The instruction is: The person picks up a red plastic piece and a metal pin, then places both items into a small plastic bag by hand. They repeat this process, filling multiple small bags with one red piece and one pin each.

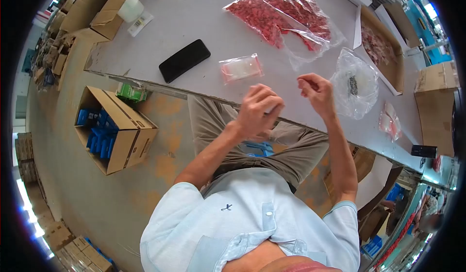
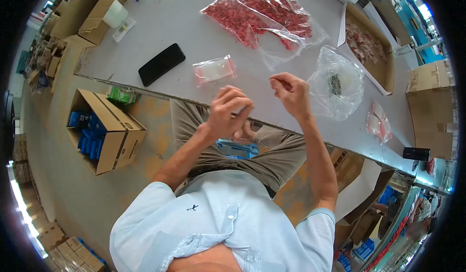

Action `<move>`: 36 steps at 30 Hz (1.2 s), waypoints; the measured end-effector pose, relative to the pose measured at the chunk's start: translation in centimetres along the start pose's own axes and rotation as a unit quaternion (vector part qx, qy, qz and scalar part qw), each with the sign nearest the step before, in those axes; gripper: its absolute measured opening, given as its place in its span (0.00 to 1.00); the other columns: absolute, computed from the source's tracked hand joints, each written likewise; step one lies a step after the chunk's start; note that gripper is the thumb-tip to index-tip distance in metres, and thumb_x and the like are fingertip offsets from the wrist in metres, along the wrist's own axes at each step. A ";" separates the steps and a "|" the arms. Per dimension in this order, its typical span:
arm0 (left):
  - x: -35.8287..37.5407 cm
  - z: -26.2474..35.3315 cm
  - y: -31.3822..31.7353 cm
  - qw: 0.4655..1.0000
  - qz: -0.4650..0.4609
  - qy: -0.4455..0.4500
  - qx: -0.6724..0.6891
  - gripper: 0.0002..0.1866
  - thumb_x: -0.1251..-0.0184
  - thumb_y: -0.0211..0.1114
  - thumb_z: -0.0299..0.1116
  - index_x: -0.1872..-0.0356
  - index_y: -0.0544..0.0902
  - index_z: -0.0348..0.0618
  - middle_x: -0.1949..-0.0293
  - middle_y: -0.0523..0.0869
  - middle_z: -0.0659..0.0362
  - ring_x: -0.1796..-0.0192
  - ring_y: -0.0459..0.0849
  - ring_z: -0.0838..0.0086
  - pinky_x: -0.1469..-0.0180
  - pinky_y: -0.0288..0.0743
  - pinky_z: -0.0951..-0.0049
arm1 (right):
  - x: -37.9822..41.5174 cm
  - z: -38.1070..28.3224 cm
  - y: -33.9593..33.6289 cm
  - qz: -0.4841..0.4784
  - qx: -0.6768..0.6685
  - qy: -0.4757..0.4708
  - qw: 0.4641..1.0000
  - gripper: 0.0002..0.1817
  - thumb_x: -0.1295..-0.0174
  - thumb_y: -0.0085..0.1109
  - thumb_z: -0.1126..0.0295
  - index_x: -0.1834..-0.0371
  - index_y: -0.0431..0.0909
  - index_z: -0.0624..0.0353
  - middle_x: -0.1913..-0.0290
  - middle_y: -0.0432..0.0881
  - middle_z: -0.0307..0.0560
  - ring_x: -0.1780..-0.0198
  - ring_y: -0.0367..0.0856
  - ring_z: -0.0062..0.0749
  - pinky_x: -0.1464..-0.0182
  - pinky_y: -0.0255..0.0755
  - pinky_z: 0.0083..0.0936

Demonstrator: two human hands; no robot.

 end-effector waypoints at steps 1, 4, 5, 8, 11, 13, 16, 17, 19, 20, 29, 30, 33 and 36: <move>0.1 -0.6 -1.1 1.000 0.001 -0.002 -0.001 0.09 0.44 0.78 0.23 0.64 0.88 0.42 0.65 0.87 0.60 0.58 0.86 0.62 0.51 0.78 0.62 | -0.4 -0.2 1.2 -0.002 0.000 0.000 1.000 0.07 0.27 0.66 0.73 0.53 0.88 0.66 0.67 0.88 0.39 0.69 0.83 0.16 0.67 0.78 0.18; -0.1 -2.4 -4.6 0.991 0.042 0.006 -0.129 0.09 0.44 0.78 0.23 0.64 0.88 0.43 0.63 0.87 0.60 0.55 0.86 0.61 0.47 0.77 0.62 | -2.5 -1.2 5.0 -0.039 0.012 -0.019 0.999 0.08 0.28 0.65 0.74 0.51 0.89 0.65 0.67 0.88 0.39 0.69 0.83 0.18 0.66 0.78 0.19; -0.2 -3.6 -5.1 0.986 0.041 -0.008 -0.163 0.08 0.43 0.78 0.24 0.63 0.88 0.44 0.62 0.87 0.60 0.52 0.84 0.60 0.45 0.76 0.59 | -3.3 -1.4 6.2 -0.056 0.037 -0.018 0.998 0.09 0.29 0.65 0.74 0.51 0.89 0.65 0.66 0.88 0.40 0.69 0.83 0.18 0.66 0.79 0.20; 0.2 -5.8 -5.5 0.977 0.016 -0.058 -0.204 0.09 0.42 0.77 0.26 0.61 0.90 0.44 0.58 0.87 0.59 0.47 0.82 0.60 0.41 0.74 0.56 | -5.7 -1.6 8.8 -0.080 0.082 -0.020 0.993 0.10 0.31 0.65 0.73 0.50 0.89 0.63 0.67 0.89 0.42 0.70 0.84 0.20 0.66 0.80 0.21; 0.4 -7.0 -5.2 0.973 -0.008 -0.091 -0.211 0.10 0.42 0.78 0.27 0.59 0.91 0.42 0.55 0.87 0.59 0.44 0.82 0.60 0.40 0.74 0.56 | -7.1 -1.5 10.1 -0.108 0.083 0.013 0.991 0.11 0.33 0.68 0.70 0.50 0.89 0.62 0.68 0.89 0.43 0.70 0.85 0.21 0.68 0.80 0.22; 0.5 -7.0 -5.1 0.973 -0.009 -0.090 -0.213 0.10 0.41 0.78 0.28 0.58 0.92 0.42 0.55 0.87 0.59 0.44 0.81 0.60 0.40 0.74 0.56 | -7.4 -0.9 11.0 -0.133 0.064 0.051 0.988 0.12 0.34 0.70 0.68 0.51 0.89 0.62 0.69 0.89 0.44 0.70 0.85 0.21 0.69 0.80 0.22; 0.4 -6.9 -5.0 0.972 -0.009 -0.089 -0.219 0.08 0.41 0.78 0.29 0.60 0.92 0.43 0.56 0.87 0.59 0.44 0.82 0.60 0.40 0.74 0.55 | -7.8 -0.7 11.5 -0.133 0.089 0.060 0.985 0.13 0.37 0.74 0.65 0.55 0.89 0.63 0.71 0.89 0.43 0.71 0.86 0.23 0.71 0.79 0.21; 0.5 -7.0 -4.9 0.972 -0.012 -0.087 -0.220 0.08 0.41 0.78 0.29 0.60 0.92 0.43 0.56 0.87 0.60 0.45 0.82 0.61 0.40 0.74 0.56 | -8.0 -0.8 11.5 -0.131 0.119 0.058 0.983 0.14 0.39 0.75 0.64 0.58 0.89 0.63 0.72 0.89 0.43 0.70 0.87 0.23 0.70 0.79 0.22; 0.5 -7.1 -4.8 0.972 -0.014 -0.086 -0.220 0.08 0.41 0.78 0.29 0.60 0.92 0.44 0.56 0.87 0.60 0.45 0.82 0.61 0.40 0.74 0.56 | -8.1 -0.7 11.7 -0.129 0.149 0.057 0.979 0.15 0.40 0.77 0.62 0.60 0.89 0.63 0.72 0.89 0.44 0.70 0.87 0.23 0.69 0.80 0.23; 0.5 -7.0 -4.9 0.971 -0.009 -0.081 -0.223 0.08 0.41 0.78 0.29 0.61 0.92 0.44 0.56 0.87 0.61 0.44 0.81 0.61 0.40 0.73 0.56 | -8.1 -1.0 11.8 -0.116 0.179 0.022 0.977 0.15 0.41 0.77 0.61 0.62 0.89 0.63 0.73 0.89 0.45 0.70 0.87 0.24 0.68 0.80 0.24; 0.6 -6.8 -4.9 0.969 -0.016 -0.087 -0.229 0.08 0.41 0.77 0.29 0.61 0.90 0.44 0.53 0.86 0.61 0.41 0.80 0.61 0.38 0.72 0.54 | -7.7 -1.1 11.0 -0.084 0.171 -0.008 0.982 0.16 0.40 0.75 0.59 0.63 0.89 0.64 0.69 0.90 0.48 0.68 0.88 0.28 0.63 0.81 0.28; 0.5 -6.8 -4.9 0.970 -0.016 -0.087 -0.228 0.08 0.41 0.77 0.29 0.61 0.90 0.44 0.52 0.86 0.60 0.40 0.80 0.60 0.37 0.72 0.54 | -7.6 -1.7 10.8 -0.072 0.183 -0.036 0.980 0.16 0.39 0.74 0.60 0.62 0.89 0.65 0.69 0.90 0.49 0.68 0.88 0.28 0.62 0.82 0.28; 0.5 -6.7 -4.8 0.970 -0.020 -0.084 -0.227 0.10 0.42 0.78 0.29 0.59 0.90 0.44 0.51 0.86 0.60 0.39 0.80 0.60 0.36 0.72 0.54 | -7.7 -2.0 11.3 -0.093 0.221 -0.039 0.970 0.15 0.37 0.72 0.62 0.61 0.89 0.66 0.69 0.90 0.49 0.68 0.88 0.28 0.62 0.82 0.27; 0.6 -6.9 -4.7 0.969 -0.028 -0.093 -0.229 0.13 0.44 0.78 0.29 0.56 0.90 0.44 0.48 0.86 0.59 0.37 0.79 0.60 0.34 0.71 0.54 | -8.0 -0.7 11.4 -0.083 0.156 -0.007 0.984 0.13 0.34 0.70 0.64 0.59 0.90 0.65 0.71 0.89 0.49 0.70 0.87 0.27 0.63 0.82 0.27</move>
Point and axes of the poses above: each hand's wrist, its own x-axis away from the middle knuckle, its own y-axis out of the palm, z = x × y, the point moved 10 cm from there along -x, towards the middle knuckle
